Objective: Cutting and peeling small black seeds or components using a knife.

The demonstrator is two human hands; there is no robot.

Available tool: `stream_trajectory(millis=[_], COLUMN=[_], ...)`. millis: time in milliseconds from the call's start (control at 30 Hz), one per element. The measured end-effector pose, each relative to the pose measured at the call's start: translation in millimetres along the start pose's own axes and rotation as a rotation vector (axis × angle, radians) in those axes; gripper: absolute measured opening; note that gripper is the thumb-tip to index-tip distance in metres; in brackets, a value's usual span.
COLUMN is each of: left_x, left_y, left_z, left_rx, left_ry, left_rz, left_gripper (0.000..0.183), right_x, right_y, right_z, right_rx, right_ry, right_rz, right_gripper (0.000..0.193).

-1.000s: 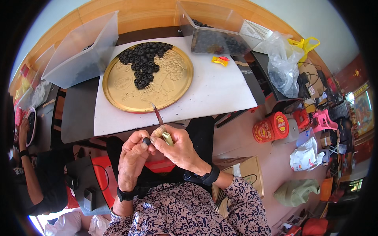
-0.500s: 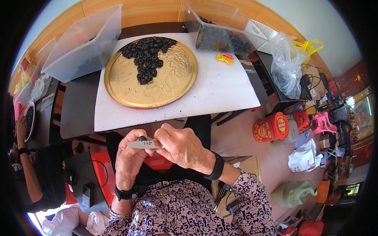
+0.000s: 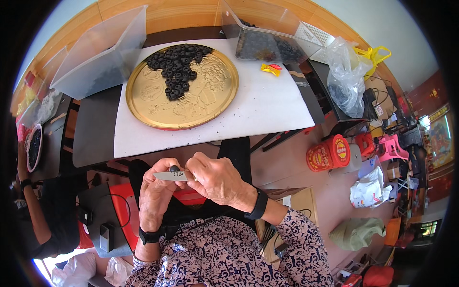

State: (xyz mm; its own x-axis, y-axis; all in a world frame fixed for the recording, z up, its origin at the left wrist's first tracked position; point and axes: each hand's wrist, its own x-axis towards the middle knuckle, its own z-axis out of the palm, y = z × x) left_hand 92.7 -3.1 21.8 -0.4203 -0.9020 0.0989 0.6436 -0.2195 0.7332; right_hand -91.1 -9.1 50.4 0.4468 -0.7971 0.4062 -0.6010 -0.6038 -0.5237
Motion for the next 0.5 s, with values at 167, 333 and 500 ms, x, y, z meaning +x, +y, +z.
stream_trajectory(millis=[167, 333, 500], left_x=[-0.7, -2.4, -4.1], left_y=[1.8, 2.3, 6.6], left_z=[1.8, 4.7, 14.7], left_rx=[0.040, 0.081, 0.078], left_ry=[0.024, 0.057, 0.081], left_rz=[-0.004, -0.013, -0.024], left_gripper=[0.039, 0.035, 0.025], right_x=[0.7, -0.9, -6.4], right_y=[2.1, 1.3, 7.9], right_z=[1.5, 3.9, 11.4], right_rx=[0.001, 0.011, 0.058], right_ry=[0.015, 0.026, 0.050], right_rz=[-0.055, -0.036, 0.021], right_gripper=[0.026, 0.025, 0.023])
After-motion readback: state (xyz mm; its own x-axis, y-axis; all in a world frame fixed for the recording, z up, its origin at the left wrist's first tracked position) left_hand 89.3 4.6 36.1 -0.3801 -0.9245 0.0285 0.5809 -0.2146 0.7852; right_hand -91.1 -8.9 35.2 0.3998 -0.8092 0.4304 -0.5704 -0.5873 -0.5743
